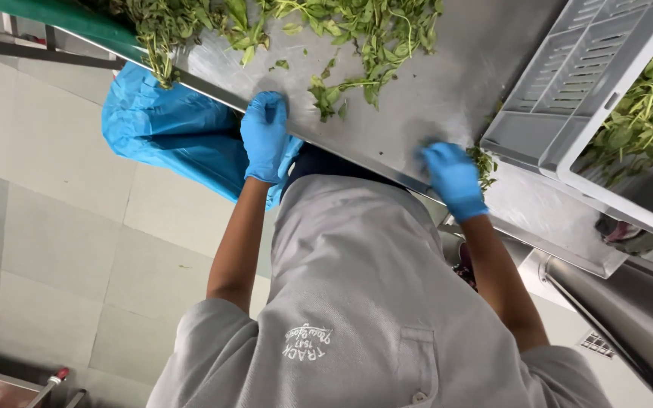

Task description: The person, wearing blue gloves, picks up leafy stems from a stainless steel table, strips the leaves off the stems by hand, and places the collected leaves into a slotted plastic crate beside the table. Discarded stems and loose leaves are pushed aside on the table as the person works through the pile.

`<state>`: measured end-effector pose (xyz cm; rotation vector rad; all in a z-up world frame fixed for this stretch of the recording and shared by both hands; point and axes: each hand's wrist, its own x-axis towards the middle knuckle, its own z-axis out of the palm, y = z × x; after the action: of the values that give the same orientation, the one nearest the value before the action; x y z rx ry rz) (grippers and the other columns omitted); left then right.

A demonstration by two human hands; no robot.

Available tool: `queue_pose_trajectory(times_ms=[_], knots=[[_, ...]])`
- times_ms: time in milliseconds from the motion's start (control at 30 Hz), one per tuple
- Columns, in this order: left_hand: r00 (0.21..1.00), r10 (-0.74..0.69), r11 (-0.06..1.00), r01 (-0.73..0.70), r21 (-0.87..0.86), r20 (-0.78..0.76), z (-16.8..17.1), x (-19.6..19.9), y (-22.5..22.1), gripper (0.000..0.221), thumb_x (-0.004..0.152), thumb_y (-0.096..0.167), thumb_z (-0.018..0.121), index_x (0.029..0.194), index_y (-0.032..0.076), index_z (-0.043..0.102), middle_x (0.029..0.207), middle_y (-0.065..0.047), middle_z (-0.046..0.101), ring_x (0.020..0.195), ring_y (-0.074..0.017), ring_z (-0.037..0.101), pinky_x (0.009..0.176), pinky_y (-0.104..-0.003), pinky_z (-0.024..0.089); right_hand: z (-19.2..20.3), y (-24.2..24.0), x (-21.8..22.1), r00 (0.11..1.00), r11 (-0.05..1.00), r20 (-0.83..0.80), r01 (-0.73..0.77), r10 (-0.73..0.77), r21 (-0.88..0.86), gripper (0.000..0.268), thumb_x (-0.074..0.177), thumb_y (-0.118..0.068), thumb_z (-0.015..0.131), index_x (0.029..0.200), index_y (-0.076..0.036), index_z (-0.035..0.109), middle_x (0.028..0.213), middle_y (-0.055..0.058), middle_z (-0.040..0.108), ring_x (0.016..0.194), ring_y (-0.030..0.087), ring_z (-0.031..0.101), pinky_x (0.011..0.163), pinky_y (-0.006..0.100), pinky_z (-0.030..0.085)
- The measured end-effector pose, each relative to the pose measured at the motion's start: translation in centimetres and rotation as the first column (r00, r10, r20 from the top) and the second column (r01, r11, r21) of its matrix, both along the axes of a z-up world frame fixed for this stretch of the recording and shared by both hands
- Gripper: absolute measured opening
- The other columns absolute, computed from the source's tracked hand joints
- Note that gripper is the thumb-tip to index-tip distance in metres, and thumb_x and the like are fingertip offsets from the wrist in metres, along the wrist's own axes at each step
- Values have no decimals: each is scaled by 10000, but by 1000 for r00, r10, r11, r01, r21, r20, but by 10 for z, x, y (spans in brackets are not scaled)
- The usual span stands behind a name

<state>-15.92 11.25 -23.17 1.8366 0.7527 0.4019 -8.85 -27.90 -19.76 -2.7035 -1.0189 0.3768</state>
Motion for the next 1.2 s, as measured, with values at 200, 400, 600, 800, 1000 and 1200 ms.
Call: queue_pose_trajectory(times_ms=[200, 400, 600, 800, 1000, 1200], knots=[[961, -268, 892, 276, 358, -72, 30, 19, -16, 248, 874, 130, 818, 1066, 79, 670, 933, -139, 659, 808, -326, 655, 750, -412, 534, 71, 53, 11, 977, 917, 109, 127, -181, 379, 209, 932, -138, 789, 1137, -119, 753, 1158, 99, 688, 1061, 330, 643, 918, 425, 540], [910, -411, 804, 387, 452, -49, 6, 39, -36, 556, 660, 135, 838, 1144, 20, 593, 958, -223, 624, 851, -430, 620, 727, -489, 501, 2, 161, 56, 988, 908, 149, -94, 35, 408, 257, 927, -141, 743, 1177, -80, 738, 1131, 94, 661, 1021, 330, 626, 886, 444, 530], [971, -224, 962, 233, 143, -79, -26, 24, -24, 367, 844, -38, 759, 1181, 80, 672, 920, -140, 711, 817, -308, 694, 756, -376, 565, -30, 191, 79, 957, 969, 277, -147, 89, 197, 102, 886, -129, 746, 977, -121, 700, 1071, 55, 608, 1011, 315, 611, 869, 453, 521], [985, -163, 984, 167, -62, 61, -19, 20, -3, 324, 838, -58, 771, 1129, 47, 678, 939, -39, 717, 824, -110, 666, 782, -285, 578, 29, 172, 68, 995, 887, 30, 70, -94, 456, 280, 901, -85, 775, 1172, -98, 707, 1228, 94, 628, 1110, 334, 619, 949, 442, 527], [859, -461, 828, 507, -239, 225, 49, 42, -13, 258, 893, -67, 757, 1122, 30, 687, 991, 0, 681, 887, -92, 623, 860, -260, 545, 58, 188, 62, 990, 886, 23, -137, 141, 443, 598, 846, -32, 729, 1436, -108, 659, 1390, 148, 619, 1147, 357, 647, 991, 426, 560], [889, -266, 841, 402, -361, 372, 62, 69, -3, 203, 955, -39, 726, 1138, 35, 681, 1123, -9, 711, 1011, -96, 653, 939, -268, 541, 176, 67, 82, 975, 888, 183, 29, -126, 459, 542, 837, 31, 628, 1339, -162, 695, 1301, 57, 709, 1155, 263, 715, 976, 376, 601]])
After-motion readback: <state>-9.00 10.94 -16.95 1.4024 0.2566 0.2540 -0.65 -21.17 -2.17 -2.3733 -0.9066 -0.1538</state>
